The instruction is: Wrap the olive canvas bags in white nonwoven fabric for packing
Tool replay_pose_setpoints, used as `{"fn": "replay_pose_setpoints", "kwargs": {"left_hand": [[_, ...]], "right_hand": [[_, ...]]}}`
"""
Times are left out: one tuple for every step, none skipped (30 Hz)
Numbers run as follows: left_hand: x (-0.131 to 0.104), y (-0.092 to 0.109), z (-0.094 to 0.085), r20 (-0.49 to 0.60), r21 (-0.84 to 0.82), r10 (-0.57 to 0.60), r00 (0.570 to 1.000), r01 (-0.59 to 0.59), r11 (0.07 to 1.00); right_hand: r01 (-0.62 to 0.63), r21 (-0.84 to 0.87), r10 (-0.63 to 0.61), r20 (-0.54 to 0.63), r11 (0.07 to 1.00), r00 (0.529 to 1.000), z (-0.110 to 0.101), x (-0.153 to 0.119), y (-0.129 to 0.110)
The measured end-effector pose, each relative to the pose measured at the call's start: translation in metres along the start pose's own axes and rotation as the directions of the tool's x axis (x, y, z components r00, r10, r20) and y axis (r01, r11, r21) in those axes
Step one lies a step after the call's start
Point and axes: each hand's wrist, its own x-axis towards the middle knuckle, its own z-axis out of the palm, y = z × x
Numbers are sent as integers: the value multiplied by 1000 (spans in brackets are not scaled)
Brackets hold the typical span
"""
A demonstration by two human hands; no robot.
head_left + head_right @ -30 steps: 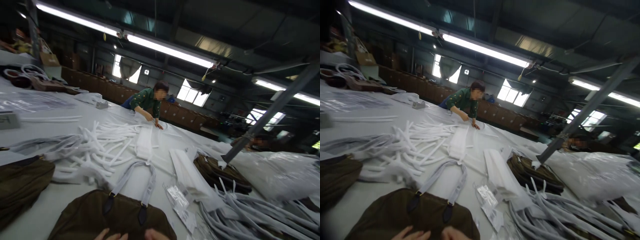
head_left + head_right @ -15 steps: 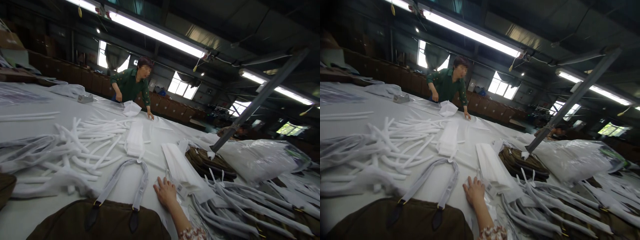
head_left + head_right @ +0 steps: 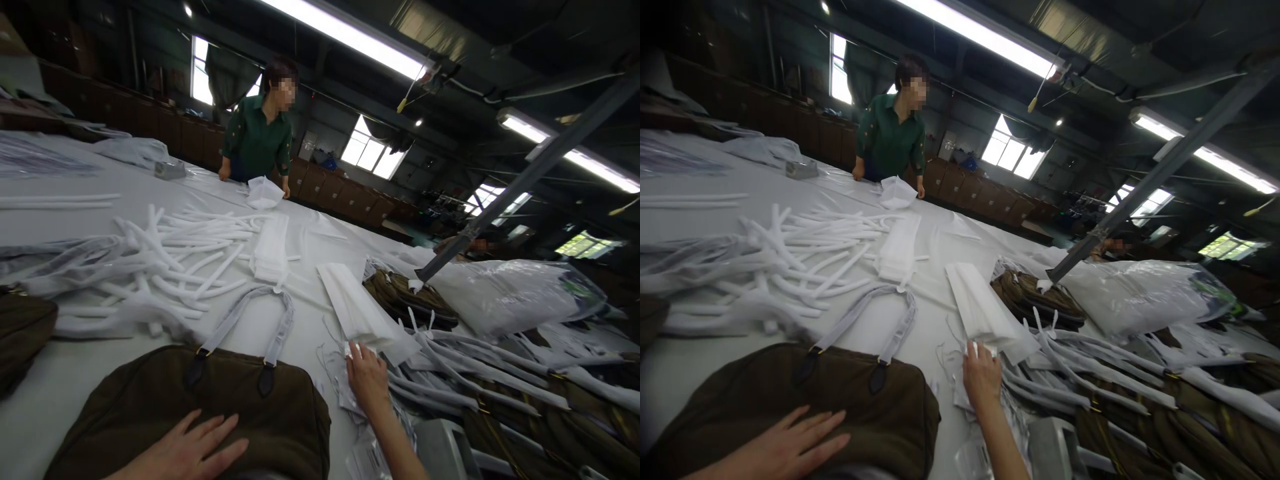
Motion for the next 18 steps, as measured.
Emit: {"fn": "replay_pose_setpoints", "kwargs": {"left_hand": [[-3, 3, -4, -9, -12, -6, 1000, 6, 1000], [-4, 5, -5, -18, -23, -7, 1000, 7, 1000], [-6, 6, -5, -29, -27, -8, 1000, 7, 1000], [-7, 6, -4, -36, -23, -8, 999, 7, 1000], [-7, 5, 0, -42, -17, -6, 999, 5, 1000], [-7, 3, 4, -50, -9, -2, 999, 2, 1000], [-6, 1, 8, -63, -3, 3, 998, -3, 1000], [-6, -1, 13, -83, 0, 5, 997, -5, 1000], [-6, -3, 16, -101, -2, 6, 995, -6, 1000], [-7, -5, 19, -113, -10, 7, 994, -8, 1000], [-7, -7, 19, -126, -24, 8, 992, -11, 1000], [-9, -8, 18, -134, -46, 17, 991, -23, 999], [-10, -9, 16, -138, -77, 33, 990, -44, 996], [-11, -10, 11, -136, -113, 55, 989, -71, 991], [-12, -11, 6, -137, -152, 79, 987, -100, 983], [-13, -11, 0, -137, -190, 103, 985, -128, 973], [-13, -12, -6, -135, -222, 127, 983, -155, 963], [-13, -12, -12, -129, -243, 153, 980, -181, 953]], "right_hand": [[7, -4, -7, -2, 1000, 1000, 1, 7, 2], [18, -4, -18, 12, 1000, 1000, 3, 13, 3], [30, 0, -30, 33, 1000, 999, 6, 17, 3], [41, 7, -41, 56, 999, 998, 10, 18, 4], [47, 15, -48, 75, 999, 996, 14, 18, 4], [52, 21, -53, 91, 998, 994, 18, 16, 4], [55, 25, -57, 104, 998, 993, 21, 13, 5], [57, 30, -60, 113, 998, 992, 23, 9, 7], [60, 34, -63, 122, 998, 990, 24, 4, 9], [62, 39, -67, 131, 997, 989, 24, 0, 12], [63, 44, -68, 141, 997, 988, 22, -4, 14], [61, 48, -67, 148, 997, 987, 19, -8, 16], [54, 45, -61, 154, 998, 986, 15, -11, 17], [55, 48, -61, 146, 997, 987, 9, -15, 15], [72, 71, -80, 110, 995, 991, 1, -21, 10], [115, 123, -120, 41, 986, 992, -9, -28, 2], [185, 196, -176, -63, 963, 982, -20, -39, -9], [276, 271, -230, -189, 922, 955, -32, -53, -23]]}}
